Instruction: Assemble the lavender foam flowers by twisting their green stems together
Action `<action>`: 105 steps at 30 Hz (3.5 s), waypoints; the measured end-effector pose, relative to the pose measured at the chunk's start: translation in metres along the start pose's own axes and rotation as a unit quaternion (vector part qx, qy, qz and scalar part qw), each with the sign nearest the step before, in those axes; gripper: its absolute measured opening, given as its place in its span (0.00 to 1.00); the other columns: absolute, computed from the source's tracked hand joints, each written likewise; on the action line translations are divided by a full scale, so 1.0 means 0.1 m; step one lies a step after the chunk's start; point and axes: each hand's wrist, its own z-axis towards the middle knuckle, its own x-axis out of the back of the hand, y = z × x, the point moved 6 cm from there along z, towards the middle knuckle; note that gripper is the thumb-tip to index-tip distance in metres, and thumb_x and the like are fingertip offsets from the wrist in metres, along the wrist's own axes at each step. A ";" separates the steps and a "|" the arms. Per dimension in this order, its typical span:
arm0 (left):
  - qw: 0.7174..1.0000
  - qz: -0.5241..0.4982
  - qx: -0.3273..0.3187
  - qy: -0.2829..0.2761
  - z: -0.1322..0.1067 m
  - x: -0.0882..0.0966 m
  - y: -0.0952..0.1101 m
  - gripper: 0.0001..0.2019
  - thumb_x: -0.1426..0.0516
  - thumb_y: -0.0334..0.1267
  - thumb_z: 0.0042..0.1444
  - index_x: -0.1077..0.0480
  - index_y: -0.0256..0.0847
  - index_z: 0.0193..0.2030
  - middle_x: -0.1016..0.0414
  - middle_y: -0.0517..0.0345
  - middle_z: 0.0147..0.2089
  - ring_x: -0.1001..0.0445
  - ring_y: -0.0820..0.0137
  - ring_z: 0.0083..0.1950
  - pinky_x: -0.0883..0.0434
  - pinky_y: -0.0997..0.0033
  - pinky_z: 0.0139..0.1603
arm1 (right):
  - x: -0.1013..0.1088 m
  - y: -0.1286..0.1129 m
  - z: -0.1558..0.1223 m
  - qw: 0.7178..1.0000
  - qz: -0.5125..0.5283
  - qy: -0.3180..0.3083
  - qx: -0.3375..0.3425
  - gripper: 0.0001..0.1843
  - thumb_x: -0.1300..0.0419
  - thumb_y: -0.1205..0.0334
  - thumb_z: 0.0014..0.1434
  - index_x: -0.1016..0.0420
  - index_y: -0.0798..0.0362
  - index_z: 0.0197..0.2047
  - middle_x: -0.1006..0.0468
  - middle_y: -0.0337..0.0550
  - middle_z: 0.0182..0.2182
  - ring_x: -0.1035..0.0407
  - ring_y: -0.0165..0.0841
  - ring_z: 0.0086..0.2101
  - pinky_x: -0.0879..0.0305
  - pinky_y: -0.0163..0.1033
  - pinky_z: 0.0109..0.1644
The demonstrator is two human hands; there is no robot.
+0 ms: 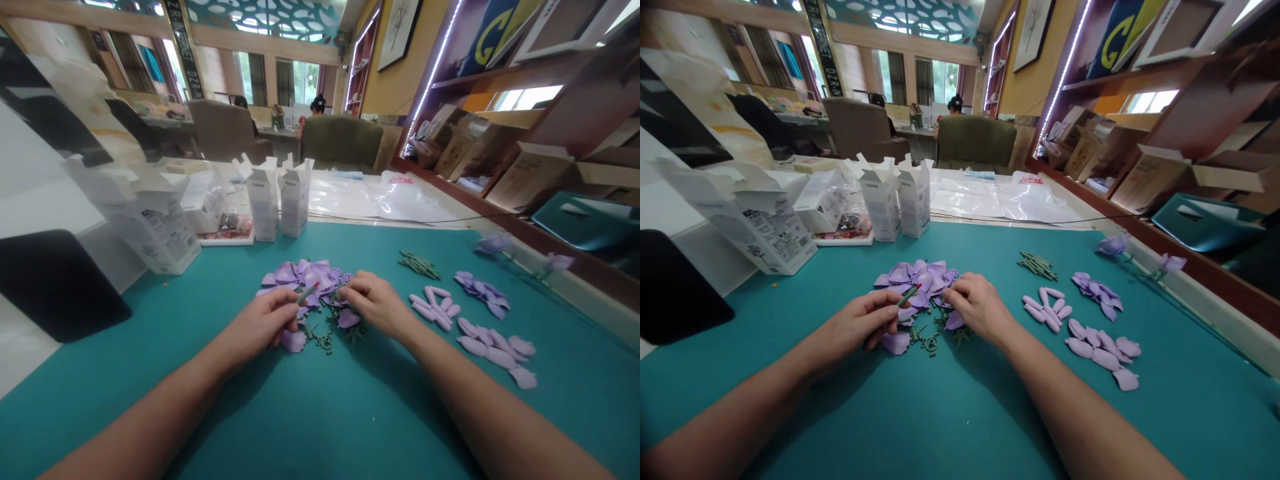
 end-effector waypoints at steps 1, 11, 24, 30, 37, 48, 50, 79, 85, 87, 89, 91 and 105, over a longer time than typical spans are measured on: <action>1.000 0.001 -0.001 -0.002 0.00 0.00 0.00 0.15 0.45 0.46 0.51 0.35 0.38 0.41 0.31 0.63 0.25 0.43 0.78 0.18 0.47 0.74 0.21 | -0.05 -0.02 -0.01 0.998 -0.052 -0.024 0.020 0.19 0.46 0.57 0.63 0.28 0.52 0.22 0.31 0.41 0.25 0.38 0.34 0.30 0.45 0.40 0.37; 1.000 0.003 -0.009 -0.009 0.00 -0.02 0.00 0.14 0.47 0.45 0.52 0.35 0.37 0.40 0.31 0.64 0.25 0.43 0.79 0.17 0.48 0.75 0.19 | -0.33 -0.06 -0.09 0.936 -0.346 -0.060 0.032 0.12 0.41 0.60 0.62 0.22 0.54 0.30 0.25 0.47 0.34 0.37 0.39 0.38 0.49 0.41 0.37; 1.000 0.015 -0.015 -0.023 0.00 -0.04 -0.02 0.15 0.47 0.46 0.52 0.34 0.37 0.41 0.32 0.63 0.25 0.43 0.79 0.18 0.47 0.75 0.20 | -0.30 -0.16 -0.12 0.955 -0.289 -0.003 0.071 0.05 0.40 0.64 0.58 0.25 0.54 0.31 0.24 0.46 0.33 0.35 0.38 0.36 0.47 0.40 0.38; 0.995 0.078 -0.055 -0.021 -0.02 -0.05 0.02 0.09 0.49 0.42 0.54 0.33 0.39 0.35 0.31 0.61 0.28 0.35 0.73 0.26 0.39 0.73 0.26 | -0.14 -0.09 -0.09 0.999 0.003 0.034 -0.003 0.04 0.44 0.64 0.58 0.28 0.52 0.35 0.25 0.39 0.28 0.35 0.31 0.29 0.41 0.36 0.34; 0.976 0.191 -0.099 0.024 -0.09 -0.02 0.13 0.18 0.51 0.45 0.57 0.28 0.42 0.48 0.27 0.61 0.29 0.31 0.67 0.30 0.36 0.70 0.33 | -0.20 0.05 -0.05 0.960 0.272 0.017 -0.067 0.11 0.38 0.56 0.52 0.23 0.51 0.38 0.22 0.41 0.32 0.30 0.33 0.33 0.35 0.39 0.38; 0.956 0.259 -0.138 0.027 -0.09 -0.03 0.15 0.19 0.52 0.45 0.60 0.27 0.45 0.52 0.20 0.57 0.42 0.25 0.64 0.40 0.31 0.68 0.46 | -0.18 0.02 -0.06 0.945 0.317 0.027 -0.071 0.09 0.34 0.58 0.49 0.20 0.51 0.35 0.21 0.39 0.30 0.29 0.33 0.33 0.33 0.39 0.38; 0.954 0.266 -0.138 0.027 -0.09 -0.03 0.15 0.20 0.52 0.44 0.60 0.26 0.44 0.52 0.20 0.56 0.42 0.25 0.64 0.41 0.31 0.68 0.47 | -0.18 0.01 -0.06 0.946 0.316 0.024 -0.067 0.09 0.34 0.58 0.49 0.20 0.51 0.35 0.21 0.39 0.30 0.29 0.33 0.33 0.33 0.39 0.38; 0.940 0.315 -0.133 0.012 -0.09 -0.07 0.11 0.17 0.53 0.44 0.62 0.24 0.44 0.42 0.21 0.54 0.38 0.27 0.63 0.40 0.35 0.70 0.39 | -0.18 -0.05 -0.07 0.964 0.262 -0.013 -0.048 0.07 0.36 0.60 0.51 0.19 0.50 0.35 0.19 0.40 0.31 0.28 0.33 0.33 0.32 0.38 0.37; 0.931 0.338 -0.139 0.009 -0.10 -0.09 0.13 0.16 0.53 0.42 0.62 0.24 0.44 0.42 0.22 0.54 0.39 0.27 0.64 0.40 0.36 0.70 0.39 | -0.20 -0.04 -0.08 0.961 0.272 -0.008 -0.053 0.06 0.35 0.61 0.49 0.19 0.50 0.33 0.19 0.39 0.29 0.28 0.33 0.32 0.31 0.38 0.37; 0.930 0.339 -0.143 0.011 -0.10 -0.10 0.13 0.16 0.53 0.43 0.62 0.24 0.43 0.42 0.21 0.54 0.38 0.27 0.64 0.39 0.36 0.70 0.39 | -0.21 -0.03 -0.08 0.961 0.272 -0.005 -0.056 0.06 0.35 0.61 0.49 0.19 0.50 0.33 0.20 0.38 0.29 0.28 0.32 0.32 0.31 0.38 0.37; 0.929 0.340 -0.146 0.013 -0.10 -0.10 0.13 0.17 0.53 0.43 0.62 0.24 0.43 0.42 0.21 0.54 0.38 0.27 0.64 0.39 0.36 0.70 0.39 | -0.22 -0.02 -0.08 0.960 0.273 -0.003 -0.060 0.06 0.35 0.61 0.49 0.19 0.50 0.33 0.20 0.38 0.29 0.28 0.32 0.31 0.31 0.37 0.36; 0.927 0.346 -0.146 0.013 -0.09 -0.10 0.12 0.16 0.53 0.42 0.62 0.24 0.43 0.43 0.21 0.54 0.39 0.27 0.64 0.39 0.36 0.70 0.39 | -0.24 -0.02 -0.09 0.960 0.274 -0.006 -0.064 0.06 0.35 0.60 0.50 0.19 0.50 0.33 0.20 0.38 0.28 0.29 0.32 0.30 0.32 0.37 0.35; 0.926 0.346 -0.149 0.021 -0.11 -0.13 0.09 0.13 0.52 0.41 0.62 0.26 0.42 0.38 0.22 0.54 0.35 0.28 0.64 0.37 0.38 0.69 0.37 | -0.28 -0.04 -0.11 0.955 0.287 -0.010 -0.075 0.06 0.34 0.61 0.47 0.18 0.50 0.31 0.20 0.38 0.27 0.29 0.32 0.29 0.33 0.37 0.34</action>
